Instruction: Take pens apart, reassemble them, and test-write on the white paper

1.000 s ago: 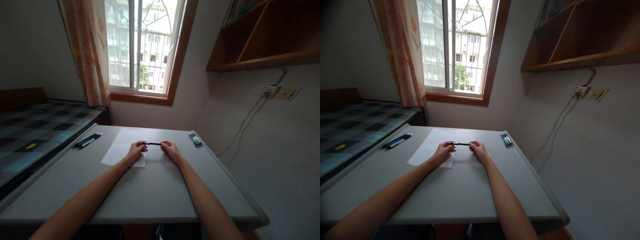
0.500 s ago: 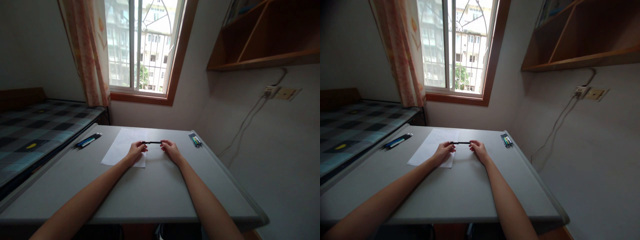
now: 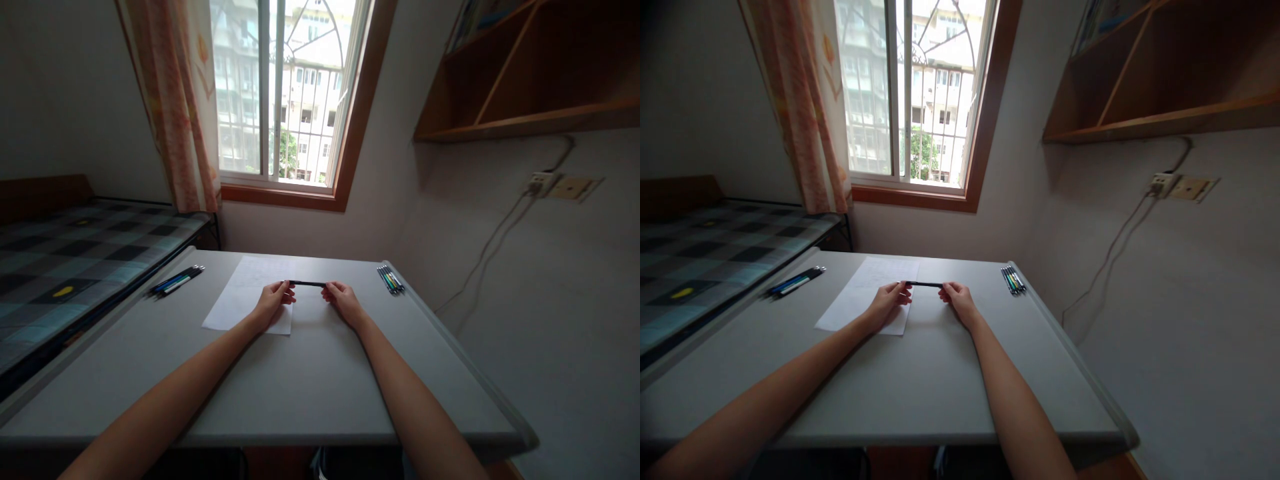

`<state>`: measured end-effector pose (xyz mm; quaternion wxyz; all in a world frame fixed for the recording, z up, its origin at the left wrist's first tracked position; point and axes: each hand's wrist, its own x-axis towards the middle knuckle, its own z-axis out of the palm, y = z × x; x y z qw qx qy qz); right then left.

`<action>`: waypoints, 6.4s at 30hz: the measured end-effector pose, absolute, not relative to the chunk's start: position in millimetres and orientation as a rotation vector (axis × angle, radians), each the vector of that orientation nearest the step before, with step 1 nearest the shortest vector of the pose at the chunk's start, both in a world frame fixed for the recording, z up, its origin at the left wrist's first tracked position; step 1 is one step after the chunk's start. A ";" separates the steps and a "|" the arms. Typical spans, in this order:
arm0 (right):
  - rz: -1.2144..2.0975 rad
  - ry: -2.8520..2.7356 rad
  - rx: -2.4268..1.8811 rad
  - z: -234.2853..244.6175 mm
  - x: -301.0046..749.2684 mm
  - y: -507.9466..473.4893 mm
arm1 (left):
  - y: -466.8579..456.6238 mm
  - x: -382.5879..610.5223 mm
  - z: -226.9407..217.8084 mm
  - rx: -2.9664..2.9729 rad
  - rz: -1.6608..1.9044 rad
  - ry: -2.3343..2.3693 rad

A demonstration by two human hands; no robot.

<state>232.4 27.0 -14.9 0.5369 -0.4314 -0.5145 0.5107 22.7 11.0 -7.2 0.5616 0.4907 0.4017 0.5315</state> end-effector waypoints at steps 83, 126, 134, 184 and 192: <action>1.218 -1.334 -1.027 -5.3 231.1 17.8 | 16.3 22.7 -13.1 1.101 1.296 0.889; 1.141 -1.126 -1.072 -3.9 232.4 21.0 | 12.4 21.9 -9.2 1.080 1.378 0.870; 1.151 -1.070 -1.070 -1.6 227.3 17.6 | 11.8 22.1 -6.9 1.038 1.423 0.915; 1.142 -0.995 -1.085 -3.3 225.3 18.0 | 10.7 22.3 -6.4 0.944 1.487 0.915; 1.166 -1.011 -1.082 -5.2 226.0 21.2 | 9.9 22.1 -6.0 0.947 1.492 0.922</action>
